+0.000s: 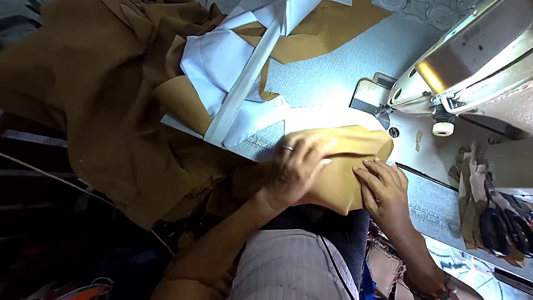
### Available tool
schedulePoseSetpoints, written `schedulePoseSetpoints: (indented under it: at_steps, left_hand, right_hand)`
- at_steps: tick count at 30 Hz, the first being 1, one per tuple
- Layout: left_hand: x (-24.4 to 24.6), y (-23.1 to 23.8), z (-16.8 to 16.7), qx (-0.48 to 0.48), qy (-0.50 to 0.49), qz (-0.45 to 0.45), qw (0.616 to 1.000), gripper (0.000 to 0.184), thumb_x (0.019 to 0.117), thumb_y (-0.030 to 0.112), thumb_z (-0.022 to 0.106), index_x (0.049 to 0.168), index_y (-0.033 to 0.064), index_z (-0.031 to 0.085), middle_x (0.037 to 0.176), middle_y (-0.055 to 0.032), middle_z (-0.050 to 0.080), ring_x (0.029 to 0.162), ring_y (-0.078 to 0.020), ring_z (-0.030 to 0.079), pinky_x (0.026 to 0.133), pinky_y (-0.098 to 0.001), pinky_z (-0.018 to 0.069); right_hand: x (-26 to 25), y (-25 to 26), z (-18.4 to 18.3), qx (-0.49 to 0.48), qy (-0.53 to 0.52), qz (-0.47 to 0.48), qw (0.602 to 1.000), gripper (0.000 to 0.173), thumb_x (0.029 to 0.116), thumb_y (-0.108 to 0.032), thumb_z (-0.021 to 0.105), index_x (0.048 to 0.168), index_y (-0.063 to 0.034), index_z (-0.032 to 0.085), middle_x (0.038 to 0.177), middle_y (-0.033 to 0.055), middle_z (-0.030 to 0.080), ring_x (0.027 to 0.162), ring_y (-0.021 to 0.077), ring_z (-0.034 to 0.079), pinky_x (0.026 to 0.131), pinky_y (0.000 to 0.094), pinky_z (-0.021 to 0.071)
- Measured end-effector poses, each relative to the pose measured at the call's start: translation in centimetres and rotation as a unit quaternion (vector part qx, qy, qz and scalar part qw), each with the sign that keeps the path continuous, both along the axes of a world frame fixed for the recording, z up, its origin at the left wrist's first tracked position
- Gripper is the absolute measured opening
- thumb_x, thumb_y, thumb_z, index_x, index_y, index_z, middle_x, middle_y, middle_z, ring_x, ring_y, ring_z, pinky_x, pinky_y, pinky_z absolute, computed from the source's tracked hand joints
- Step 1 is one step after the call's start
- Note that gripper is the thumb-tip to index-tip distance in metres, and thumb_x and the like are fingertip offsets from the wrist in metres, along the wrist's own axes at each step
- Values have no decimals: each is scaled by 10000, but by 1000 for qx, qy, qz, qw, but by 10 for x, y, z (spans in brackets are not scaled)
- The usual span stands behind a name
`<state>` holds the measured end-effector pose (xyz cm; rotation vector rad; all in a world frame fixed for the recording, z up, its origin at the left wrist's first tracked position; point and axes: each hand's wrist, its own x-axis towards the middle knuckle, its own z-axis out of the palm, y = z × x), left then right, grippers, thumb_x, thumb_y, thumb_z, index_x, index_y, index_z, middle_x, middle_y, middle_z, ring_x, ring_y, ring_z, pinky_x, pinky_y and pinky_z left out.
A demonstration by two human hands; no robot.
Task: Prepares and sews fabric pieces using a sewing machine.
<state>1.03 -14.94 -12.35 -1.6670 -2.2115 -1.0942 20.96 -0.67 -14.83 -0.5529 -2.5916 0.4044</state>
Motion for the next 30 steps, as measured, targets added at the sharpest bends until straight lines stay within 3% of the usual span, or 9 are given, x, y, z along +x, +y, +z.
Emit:
schedulePoseSetpoints:
  at_steps: [3, 6, 12, 17, 21, 24, 26, 28, 30]
  left_hand:
    - [-11, -9, 6, -136, -35, 132, 981, 689, 892, 475, 734, 1381, 11, 591, 1279, -256, 622, 1162, -468, 591, 917, -619, 465]
    - [-12, -14, 3, -151, -72, 135, 977, 497, 872, 509, 735, 976, 23, 733, 958, -190, 656, 962, -411, 614, 829, -572, 454]
    - [-14, -10, 12, -20, -260, 4, 965, 188, 976, 232, 675, 964, 61, 598, 901, -18, 654, 803, -44, 616, 721, -210, 511]
    - [12, -13, 26, 90, -312, -142, 935, 130, 944, 113, 691, 974, 70, 572, 1020, -11, 723, 982, -28, 699, 832, -210, 593]
    - [31, -23, 47, 92, -305, -356, 878, 103, 1045, 95, 554, 963, 34, 542, 980, -82, 680, 921, -32, 669, 809, -155, 551]
    - [20, -45, 75, 87, -375, -441, 811, 155, 1057, 136, 539, 928, 64, 586, 999, -52, 686, 931, -62, 675, 810, -198, 566]
    - [-1, -70, 94, 84, -413, -428, 800, 125, 1027, 155, 610, 951, 81, 675, 1024, 10, 718, 965, -39, 686, 837, -191, 576]
    - [-22, -99, 98, 120, -402, -369, 829, 132, 995, 162, 652, 904, 91, 715, 926, 30, 737, 881, -46, 706, 775, -194, 586]
    - [-54, -120, 89, 130, -364, -351, 853, 127, 984, 151, 645, 881, 104, 703, 863, 32, 703, 819, -59, 682, 731, -213, 572]
  right_hand:
    - [6, -4, -2, -4, 5, -22, 1000, 323, 982, -124, 503, 1143, -117, 783, 1253, 197, 704, 1266, 458, 597, 1054, 722, 355]
    - [8, -6, -4, -6, 7, -33, 999, 317, 983, -121, 508, 1139, -115, 783, 1257, 190, 704, 1285, 450, 586, 1063, 722, 339]
    - [11, -10, -4, -8, 6, -48, 999, 290, 997, -128, 528, 1141, -131, 779, 1290, 164, 694, 1305, 440, 574, 1082, 741, 305]
    - [25, -17, 25, 4, 69, -87, 994, 277, 927, -171, 664, 1194, -152, 737, 1307, 213, 635, 1229, 433, 574, 981, 632, 424]
    - [37, -6, 72, -89, 63, 64, 992, 616, 922, -373, 696, 1464, -197, 461, 1523, 63, 493, 1470, 210, 390, 1208, 506, 287]
    - [48, 9, 82, -185, -61, 223, 955, 397, 940, -447, 628, 1230, -186, 703, 1026, -29, 733, 1008, 101, 674, 1096, 589, 373]
    - [60, 17, 84, -203, -142, 311, 918, 293, 934, -438, 606, 931, -168, 721, 738, -10, 661, 733, 154, 663, 928, 599, 460]
    - [72, 26, 90, -239, -166, 378, 879, 339, 940, -436, 570, 755, -166, 661, 647, -10, 601, 661, 150, 627, 851, 513, 471]
    - [78, 42, 100, -349, -153, 408, 830, 360, 1011, -451, 537, 819, -177, 669, 752, -59, 632, 789, 57, 610, 901, 350, 427]
